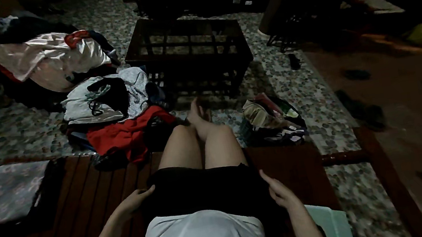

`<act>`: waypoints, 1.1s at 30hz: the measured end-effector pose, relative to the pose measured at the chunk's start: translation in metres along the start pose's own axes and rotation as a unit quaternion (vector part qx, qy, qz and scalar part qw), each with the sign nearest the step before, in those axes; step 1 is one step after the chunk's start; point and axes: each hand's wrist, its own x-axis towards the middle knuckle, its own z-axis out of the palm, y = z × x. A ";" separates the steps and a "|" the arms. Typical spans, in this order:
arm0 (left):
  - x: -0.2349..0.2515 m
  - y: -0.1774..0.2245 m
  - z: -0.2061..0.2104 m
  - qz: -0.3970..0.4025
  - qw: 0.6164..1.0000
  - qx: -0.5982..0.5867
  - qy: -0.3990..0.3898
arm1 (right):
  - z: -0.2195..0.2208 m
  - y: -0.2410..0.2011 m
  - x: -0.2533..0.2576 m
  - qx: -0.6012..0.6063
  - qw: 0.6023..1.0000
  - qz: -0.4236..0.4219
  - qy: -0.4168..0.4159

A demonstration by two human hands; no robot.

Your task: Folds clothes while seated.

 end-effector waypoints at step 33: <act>-0.001 0.006 0.007 0.131 0.840 -0.523 -0.062 | -0.003 -0.029 -0.012 0.086 0.960 -0.263 -0.032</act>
